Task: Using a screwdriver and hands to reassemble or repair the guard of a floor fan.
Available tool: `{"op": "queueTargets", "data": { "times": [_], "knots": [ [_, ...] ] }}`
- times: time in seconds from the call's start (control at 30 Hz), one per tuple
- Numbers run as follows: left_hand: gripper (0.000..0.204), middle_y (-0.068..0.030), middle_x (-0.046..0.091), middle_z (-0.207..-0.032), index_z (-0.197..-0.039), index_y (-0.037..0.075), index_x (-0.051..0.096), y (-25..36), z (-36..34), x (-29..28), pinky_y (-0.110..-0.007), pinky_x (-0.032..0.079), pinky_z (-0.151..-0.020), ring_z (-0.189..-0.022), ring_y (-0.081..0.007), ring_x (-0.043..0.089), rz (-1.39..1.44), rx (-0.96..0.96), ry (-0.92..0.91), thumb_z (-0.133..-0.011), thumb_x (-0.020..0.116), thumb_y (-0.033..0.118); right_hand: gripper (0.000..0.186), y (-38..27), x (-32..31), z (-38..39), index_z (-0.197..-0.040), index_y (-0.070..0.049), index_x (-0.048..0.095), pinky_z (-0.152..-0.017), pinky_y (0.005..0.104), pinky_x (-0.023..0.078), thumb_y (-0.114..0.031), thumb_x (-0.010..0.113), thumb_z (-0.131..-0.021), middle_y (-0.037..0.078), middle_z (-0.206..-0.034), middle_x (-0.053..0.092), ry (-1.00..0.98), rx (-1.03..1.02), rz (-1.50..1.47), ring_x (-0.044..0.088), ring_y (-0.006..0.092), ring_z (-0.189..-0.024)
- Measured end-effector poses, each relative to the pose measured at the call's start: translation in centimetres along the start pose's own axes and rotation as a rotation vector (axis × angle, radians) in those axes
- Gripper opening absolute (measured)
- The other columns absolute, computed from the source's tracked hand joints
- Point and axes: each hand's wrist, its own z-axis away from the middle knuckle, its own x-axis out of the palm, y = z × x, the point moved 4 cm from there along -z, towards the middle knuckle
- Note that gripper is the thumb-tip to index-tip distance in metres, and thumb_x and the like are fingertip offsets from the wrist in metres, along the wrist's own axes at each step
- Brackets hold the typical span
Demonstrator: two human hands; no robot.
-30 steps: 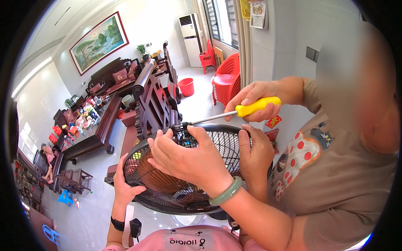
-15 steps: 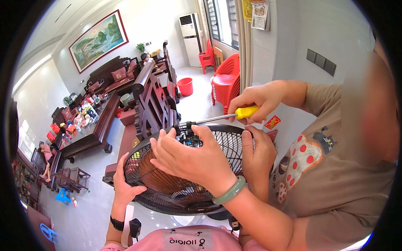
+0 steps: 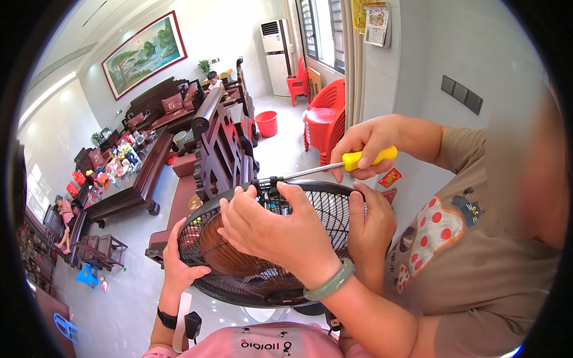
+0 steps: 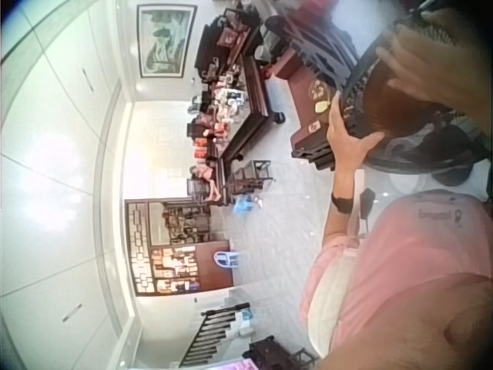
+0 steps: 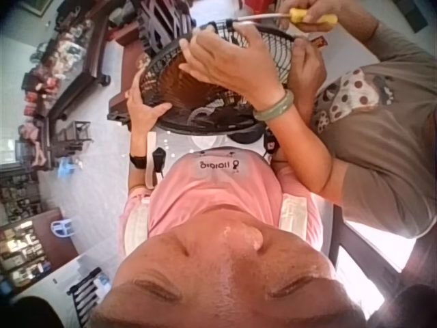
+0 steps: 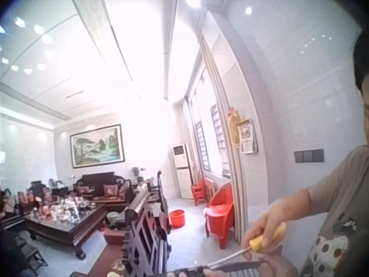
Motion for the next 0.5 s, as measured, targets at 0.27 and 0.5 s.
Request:
{"op": "queueTargets", "data": {
  "times": [0.27,0.5],
  "knots": [
    [0.111,-0.0158,0.063,-0.115,-0.136,0.0,0.044,0.4,0.1,-0.1,-0.036,0.049,-0.092,-0.104,-0.0251,0.064,-0.002,0.022,0.003,-0.054,0.084,0.063,0.037,-0.4,0.2,0.3,-0.107,-0.011,0.054,-0.114,0.0399,0.018,-0.031,0.063,-0.076,0.002,-0.114,0.052,0.021,0.007,-0.029,0.04,0.0205,-0.126],
    [0.111,-0.0151,0.063,-0.114,-0.136,0.0,0.044,0.6,-0.3,-0.1,-0.036,0.049,-0.091,-0.103,-0.0243,0.064,-0.014,0.034,-0.002,-0.054,0.084,0.062,0.056,0.9,0.0,0.5,-0.129,-0.009,0.05,-0.115,0.0388,0.014,-0.033,0.06,-0.079,0.003,-0.123,0.053,-0.034,-0.016,0.167,0.038,0.0188,-0.132]
  ]
}}
